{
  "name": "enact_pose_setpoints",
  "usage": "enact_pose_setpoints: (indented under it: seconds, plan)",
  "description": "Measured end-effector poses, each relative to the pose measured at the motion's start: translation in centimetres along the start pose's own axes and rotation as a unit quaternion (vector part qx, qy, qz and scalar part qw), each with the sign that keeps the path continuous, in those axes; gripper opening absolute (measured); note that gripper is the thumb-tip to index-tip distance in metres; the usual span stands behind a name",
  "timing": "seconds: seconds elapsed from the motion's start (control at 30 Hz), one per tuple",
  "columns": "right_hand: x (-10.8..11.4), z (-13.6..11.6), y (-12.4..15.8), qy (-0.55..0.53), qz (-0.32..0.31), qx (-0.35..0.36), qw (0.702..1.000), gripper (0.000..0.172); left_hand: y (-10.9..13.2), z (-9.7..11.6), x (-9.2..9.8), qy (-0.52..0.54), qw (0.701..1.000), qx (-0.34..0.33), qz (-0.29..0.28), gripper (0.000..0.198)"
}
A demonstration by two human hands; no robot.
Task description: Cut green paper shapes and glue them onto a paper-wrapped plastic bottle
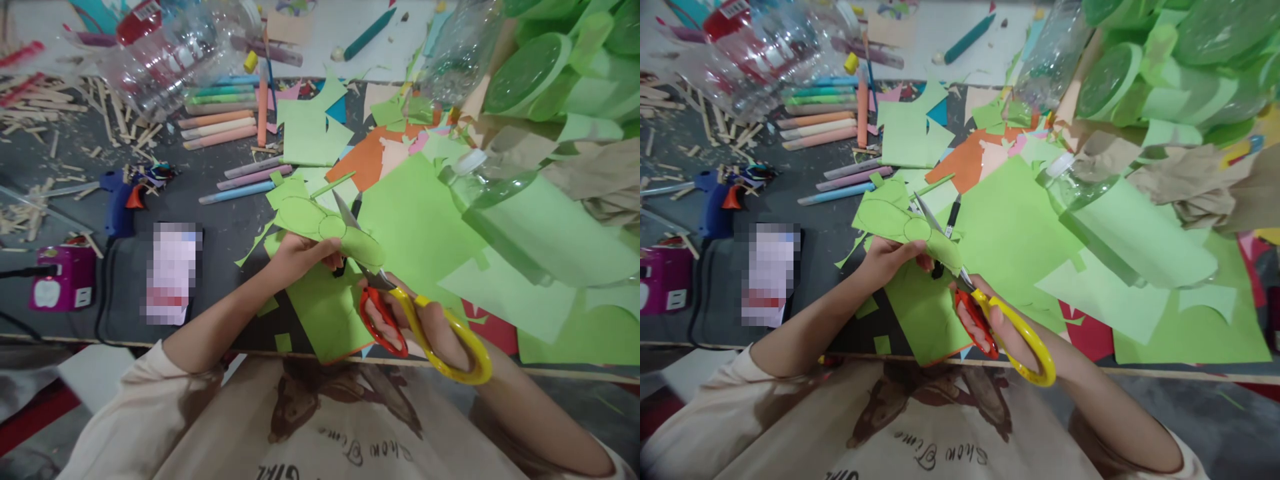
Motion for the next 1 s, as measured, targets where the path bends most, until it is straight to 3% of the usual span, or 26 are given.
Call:
enact_pose_setpoints:
  seconds: [0.47, 0.73, 1.0]
  plan:
    - [-0.3, -0.8, -0.7, -0.021, 0.014, -0.018, 1.000, 0.073, 0.2, 0.0, -0.1, -0.014, 1.000, 0.026, 0.004, 0.039]
    - [-0.6, -0.6, -0.4, -0.037, 0.033, -0.022, 0.999, 0.082, 0.2, 0.0, 0.0, -0.012, 1.000, 0.028, -0.005, 0.039]
    - [-0.2, 1.0, 0.2, -0.007, 0.029, 0.015, 0.999, 0.061, 0.2, 0.2, 0.0, -0.013, 1.000, 0.025, -0.010, 0.043]
Point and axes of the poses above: each hand's wrist, its own y-axis away from the middle knuckle, its own x-axis out of the back of the hand, z = x × y, the point moved 2 cm from there along -y, towards the middle knuckle, and after that the axes turned 14 degrees about x, right-handed, at the moved point
